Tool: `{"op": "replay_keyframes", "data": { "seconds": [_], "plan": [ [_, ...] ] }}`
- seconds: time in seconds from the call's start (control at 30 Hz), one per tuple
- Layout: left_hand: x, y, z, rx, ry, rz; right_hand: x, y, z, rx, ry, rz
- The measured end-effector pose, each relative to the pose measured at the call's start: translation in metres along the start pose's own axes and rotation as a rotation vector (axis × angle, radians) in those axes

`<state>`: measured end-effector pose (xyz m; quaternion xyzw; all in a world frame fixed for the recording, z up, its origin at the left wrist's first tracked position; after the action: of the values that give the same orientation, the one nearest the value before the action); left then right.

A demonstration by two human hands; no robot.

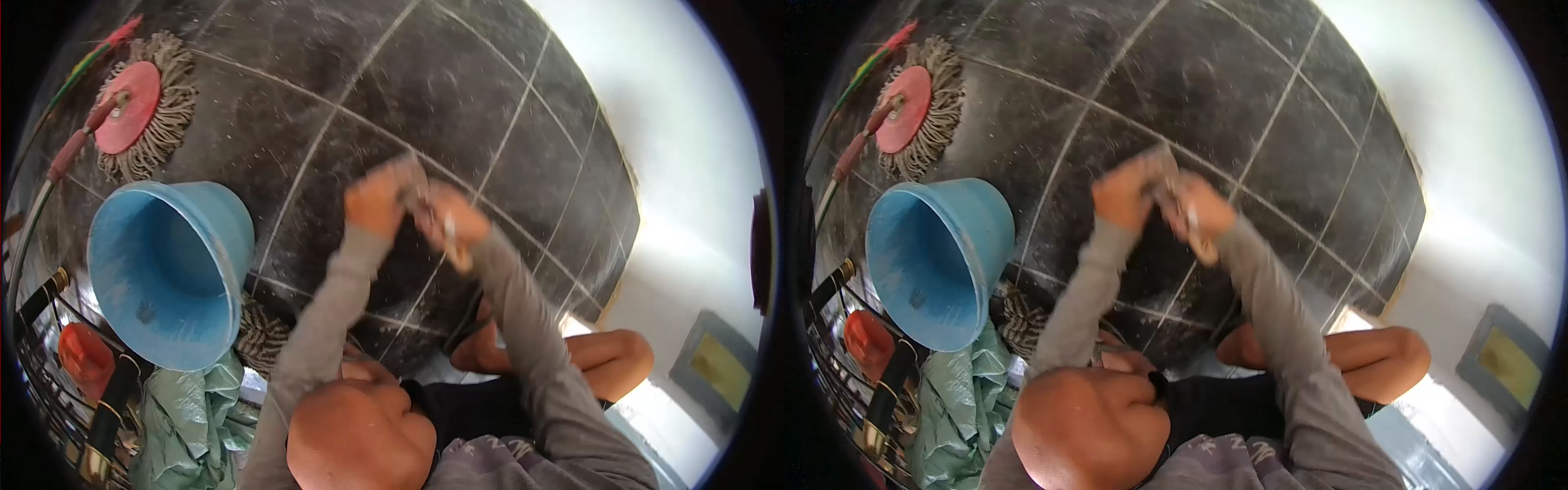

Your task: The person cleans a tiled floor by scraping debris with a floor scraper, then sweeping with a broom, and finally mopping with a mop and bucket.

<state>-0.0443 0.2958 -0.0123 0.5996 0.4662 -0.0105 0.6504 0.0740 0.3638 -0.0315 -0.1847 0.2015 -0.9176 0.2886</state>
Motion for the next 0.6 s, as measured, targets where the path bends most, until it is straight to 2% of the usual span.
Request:
{"op": "replay_keyframes", "data": {
  "seconds": [0.03, 0.13, 0.2, 0.3, 0.33, 0.37, 0.4, 0.43, 0.47, 0.5, 0.57, 0.6],
  "plan": [
    [-0.005, -0.001, -0.017, -0.015, -0.005, 0.041, 0.002, -0.013, -0.012, -0.049, -0.036, -0.012],
    [0.01, -0.019, -0.038, -0.14, -0.162, -0.068, 0.008, -0.017, -0.03, -0.023, -0.012, -0.225],
    [0.024, -0.001, 0.011, 0.013, -0.166, -0.024, -0.012, 0.026, 0.006, -0.04, 0.018, -0.152],
    [0.043, 0.013, 0.015, 0.149, -0.121, 0.014, -0.034, 0.032, 0.016, -0.086, 0.095, -0.144],
    [0.048, 0.014, 0.017, 0.164, -0.112, 0.024, -0.04, 0.035, 0.018, -0.093, 0.13, -0.159],
    [0.041, 0.016, -0.011, 0.114, -0.13, 0.134, -0.04, 0.016, 0.005, -0.09, 0.061, -0.162],
    [0.034, 0.014, -0.035, -0.018, -0.177, 0.198, -0.034, -0.007, -0.013, -0.079, 0.02, -0.249],
    [0.044, -0.002, -0.049, 0.06, -0.062, -0.022, -0.027, -0.024, -0.021, -0.037, 0.026, -0.326],
    [0.042, -0.002, -0.048, 0.052, -0.103, -0.051, -0.023, -0.022, -0.017, -0.004, 0.059, -0.35],
    [0.043, 0.001, -0.039, 0.04, -0.161, -0.077, -0.022, -0.011, -0.008, 0.039, 0.102, -0.384],
    [0.04, 0.025, 0.017, 0.116, -0.202, 0.112, -0.031, 0.045, 0.027, -0.102, -0.003, -0.267],
    [0.043, 0.034, 0.049, 0.165, -0.254, -0.001, -0.033, 0.076, 0.05, -0.044, 0.104, -0.279]
  ]
}}
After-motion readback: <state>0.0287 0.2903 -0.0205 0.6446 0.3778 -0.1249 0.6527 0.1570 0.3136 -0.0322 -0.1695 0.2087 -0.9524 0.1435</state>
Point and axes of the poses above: each hand's wrist, its own z-axis away from the middle knuckle, its own x-axis out of the palm, y = z × x, the point moved 7 cm from there along -z, towards the middle knuckle, and after that the axes turned 12 degrees about -z, right-handed, at the moved point
